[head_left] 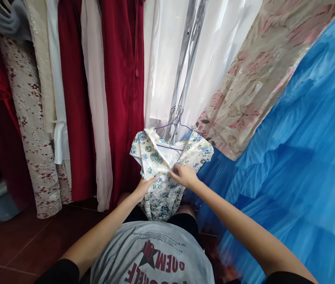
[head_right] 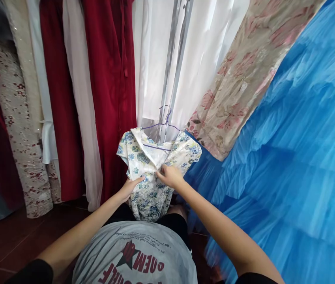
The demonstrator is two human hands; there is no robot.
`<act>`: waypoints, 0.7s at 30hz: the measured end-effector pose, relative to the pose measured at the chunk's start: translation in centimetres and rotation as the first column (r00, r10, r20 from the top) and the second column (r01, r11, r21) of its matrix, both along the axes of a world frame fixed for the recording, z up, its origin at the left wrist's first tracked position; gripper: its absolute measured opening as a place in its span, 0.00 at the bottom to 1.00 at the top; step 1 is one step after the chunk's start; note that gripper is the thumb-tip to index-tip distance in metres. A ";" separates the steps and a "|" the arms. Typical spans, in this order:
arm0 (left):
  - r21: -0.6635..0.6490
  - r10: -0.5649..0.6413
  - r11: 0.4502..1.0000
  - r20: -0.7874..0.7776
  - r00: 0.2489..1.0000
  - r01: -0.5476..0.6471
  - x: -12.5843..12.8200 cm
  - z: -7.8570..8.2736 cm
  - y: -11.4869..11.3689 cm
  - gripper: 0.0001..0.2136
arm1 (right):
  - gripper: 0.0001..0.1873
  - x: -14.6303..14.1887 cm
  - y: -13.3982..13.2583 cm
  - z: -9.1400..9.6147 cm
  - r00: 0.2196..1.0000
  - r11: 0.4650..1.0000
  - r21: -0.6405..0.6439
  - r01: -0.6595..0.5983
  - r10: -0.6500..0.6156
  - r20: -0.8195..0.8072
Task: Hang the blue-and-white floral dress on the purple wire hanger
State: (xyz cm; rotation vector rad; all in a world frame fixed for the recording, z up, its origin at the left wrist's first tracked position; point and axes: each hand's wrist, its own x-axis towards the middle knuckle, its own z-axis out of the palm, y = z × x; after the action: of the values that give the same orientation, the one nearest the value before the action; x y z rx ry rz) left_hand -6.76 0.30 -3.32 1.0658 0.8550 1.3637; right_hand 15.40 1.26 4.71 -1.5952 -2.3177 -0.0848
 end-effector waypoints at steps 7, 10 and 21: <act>0.074 0.024 0.997 -0.042 0.999 -0.021 1.2 0.4 -0.8 0.31 | 0.09 -2.6 0.7 -2.3 0.988 0.984 -0.176 -0.006 -0.021 -0.154; 0.124 0.049 0.992 -0.122 0.991 -0.034 1.4 0.8 -1.4 0.30 | 0.12 -2.4 0.8 -2.0 0.968 0.972 -0.233 -0.033 -0.028 -0.251; 0.170 0.015 0.985 -0.238 0.971 0.026 1.1 2.6 -3.4 0.31 | 0.15 -2.8 0.1 -2.1 0.942 0.991 -0.132 0.031 -0.073 -0.329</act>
State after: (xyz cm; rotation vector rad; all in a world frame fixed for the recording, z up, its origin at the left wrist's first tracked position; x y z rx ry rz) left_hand -5.67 -3.13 -0.74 1.3865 0.9194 1.3401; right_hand 12.64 1.34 2.62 -1.5879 -2.0528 0.3019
